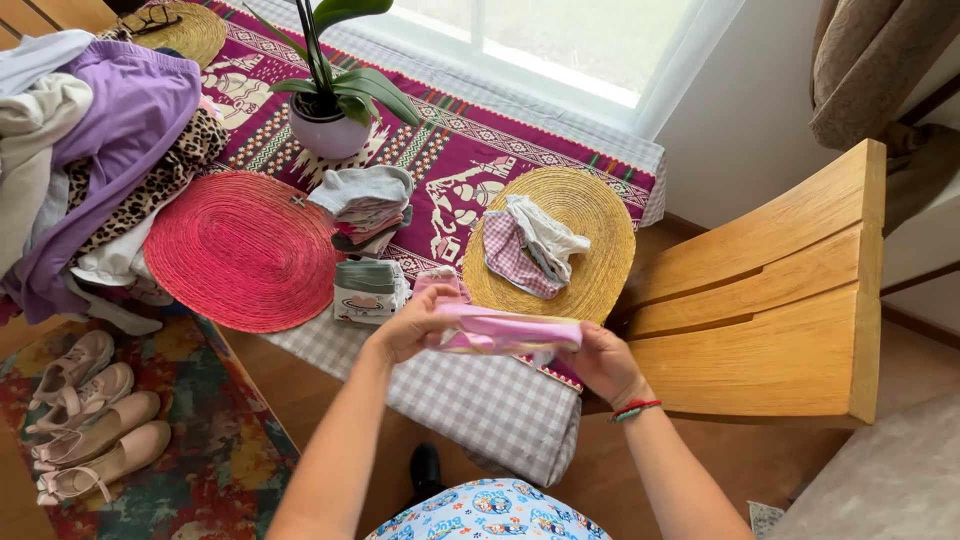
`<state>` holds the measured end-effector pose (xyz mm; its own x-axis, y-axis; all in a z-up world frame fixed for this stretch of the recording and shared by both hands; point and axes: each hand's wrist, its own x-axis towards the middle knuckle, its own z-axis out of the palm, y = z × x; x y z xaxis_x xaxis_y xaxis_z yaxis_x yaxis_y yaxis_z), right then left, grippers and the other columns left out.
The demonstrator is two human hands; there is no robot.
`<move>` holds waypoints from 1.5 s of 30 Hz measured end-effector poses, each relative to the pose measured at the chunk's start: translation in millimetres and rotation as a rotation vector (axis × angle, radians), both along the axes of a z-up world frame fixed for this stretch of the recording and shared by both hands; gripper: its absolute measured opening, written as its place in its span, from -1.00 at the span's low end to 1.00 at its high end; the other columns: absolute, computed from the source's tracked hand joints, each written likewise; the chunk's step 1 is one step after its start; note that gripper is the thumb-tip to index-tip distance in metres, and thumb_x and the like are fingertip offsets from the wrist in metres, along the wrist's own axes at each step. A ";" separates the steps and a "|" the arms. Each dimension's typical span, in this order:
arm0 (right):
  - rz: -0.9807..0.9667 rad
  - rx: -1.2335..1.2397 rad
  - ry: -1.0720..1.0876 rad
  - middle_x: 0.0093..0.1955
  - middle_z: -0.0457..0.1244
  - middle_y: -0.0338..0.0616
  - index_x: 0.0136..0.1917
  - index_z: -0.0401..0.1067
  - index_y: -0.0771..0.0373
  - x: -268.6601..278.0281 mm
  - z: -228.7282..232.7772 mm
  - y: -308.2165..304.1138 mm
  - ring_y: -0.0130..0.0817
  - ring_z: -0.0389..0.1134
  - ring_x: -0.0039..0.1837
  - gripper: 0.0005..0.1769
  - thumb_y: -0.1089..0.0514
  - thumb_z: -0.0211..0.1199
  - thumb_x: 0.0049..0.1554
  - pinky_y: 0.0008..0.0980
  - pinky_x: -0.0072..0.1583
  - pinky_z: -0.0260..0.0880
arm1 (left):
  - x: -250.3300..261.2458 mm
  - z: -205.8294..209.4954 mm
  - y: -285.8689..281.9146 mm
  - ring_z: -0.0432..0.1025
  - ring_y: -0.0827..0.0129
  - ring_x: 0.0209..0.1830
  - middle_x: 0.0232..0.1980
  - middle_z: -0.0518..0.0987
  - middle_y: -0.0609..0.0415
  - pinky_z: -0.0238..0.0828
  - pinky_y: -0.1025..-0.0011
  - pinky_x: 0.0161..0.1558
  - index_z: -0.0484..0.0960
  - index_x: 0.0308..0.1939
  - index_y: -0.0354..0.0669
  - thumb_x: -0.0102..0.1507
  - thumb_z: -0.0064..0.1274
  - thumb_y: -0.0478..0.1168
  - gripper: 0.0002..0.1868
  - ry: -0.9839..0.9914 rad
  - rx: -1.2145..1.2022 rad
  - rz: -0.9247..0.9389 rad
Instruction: The person folds several small clothing items one by one on a table, including a white shirt with a cartoon print, dark shorts, a light green top, a pink top, and a checkered cloth. Each item is smoothed and folded neatly and placed in a growing stack.
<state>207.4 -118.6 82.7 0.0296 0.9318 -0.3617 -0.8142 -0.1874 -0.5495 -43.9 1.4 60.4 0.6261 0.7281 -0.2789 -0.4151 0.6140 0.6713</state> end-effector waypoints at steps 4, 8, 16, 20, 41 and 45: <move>-0.020 0.091 0.063 -0.25 0.31 0.00 -0.25 0.39 0.29 27.6 -38.2 8.6 -0.22 0.33 -0.19 -0.87 0.21 0.06 0.03 -0.29 -0.07 0.27 | -2.2 -8.7 2.6 0.00 0.73 -0.80 -0.61 0.22 0.31 -0.16 0.82 -0.81 0.44 -0.19 -0.04 0.13 0.01 -0.31 -0.81 0.325 0.182 -0.175; 0.227 0.231 -0.045 -0.54 0.21 -0.09 -0.31 0.37 0.28 0.0 23.7 -6.0 -0.37 0.24 -0.45 -0.74 0.05 0.10 0.04 -0.49 -0.29 0.22 | 10.9 -11.8 16.3 0.33 0.54 -0.71 -0.58 0.43 0.13 0.26 0.65 -0.66 0.45 -0.33 -0.16 0.14 -0.02 -0.31 -0.95 0.037 0.035 -0.072; 0.374 0.205 -0.588 -0.50 0.18 -0.19 -0.40 0.40 0.38 48.2 -48.2 7.6 -0.49 0.15 -0.44 -0.73 0.13 0.13 0.01 -0.54 -0.31 0.14 | -1.8 68.9 0.4 0.38 0.38 -0.46 -0.41 0.48 0.04 0.25 0.52 -0.39 0.47 -0.38 -0.18 0.11 -0.14 -0.23 -0.88 -0.153 -0.002 -0.097; 0.182 0.298 -0.034 -0.34 0.21 0.00 -0.33 0.34 0.40 27.5 7.2 1.0 -0.26 0.26 -0.31 -0.82 0.21 0.07 -0.03 -0.35 -0.18 0.24 | -9.3 102.7 -17.0 0.48 0.40 -0.44 -0.46 0.55 0.08 0.42 0.44 -0.28 0.49 -0.46 -0.14 0.06 -0.05 -0.15 -0.86 0.029 -0.093 -0.004; -0.153 -0.157 -1.502 -0.53 0.26 -0.33 -0.38 0.47 0.03 17.2 0.1 21.9 -0.51 0.28 -0.46 -0.91 0.20 0.26 -0.25 -0.59 -0.33 0.23 | -12.5 6.1 4.7 0.45 0.39 -0.43 -0.53 0.49 0.29 0.38 0.41 -0.35 0.47 -0.56 0.17 -0.07 -0.01 -0.14 -0.97 1.393 0.893 0.451; -0.099 -0.015 -0.404 -0.29 0.29 -0.23 -0.12 0.29 0.21 20.3 -15.9 20.9 -0.42 0.34 -0.28 -0.85 0.30 0.13 -0.01 -0.48 -0.20 0.37 | 4.2 8.3 -7.6 0.48 0.24 -0.55 -0.48 0.49 -0.03 0.52 0.37 -0.48 0.40 -0.36 -0.22 0.03 -0.09 -0.43 -0.88 0.719 0.201 0.391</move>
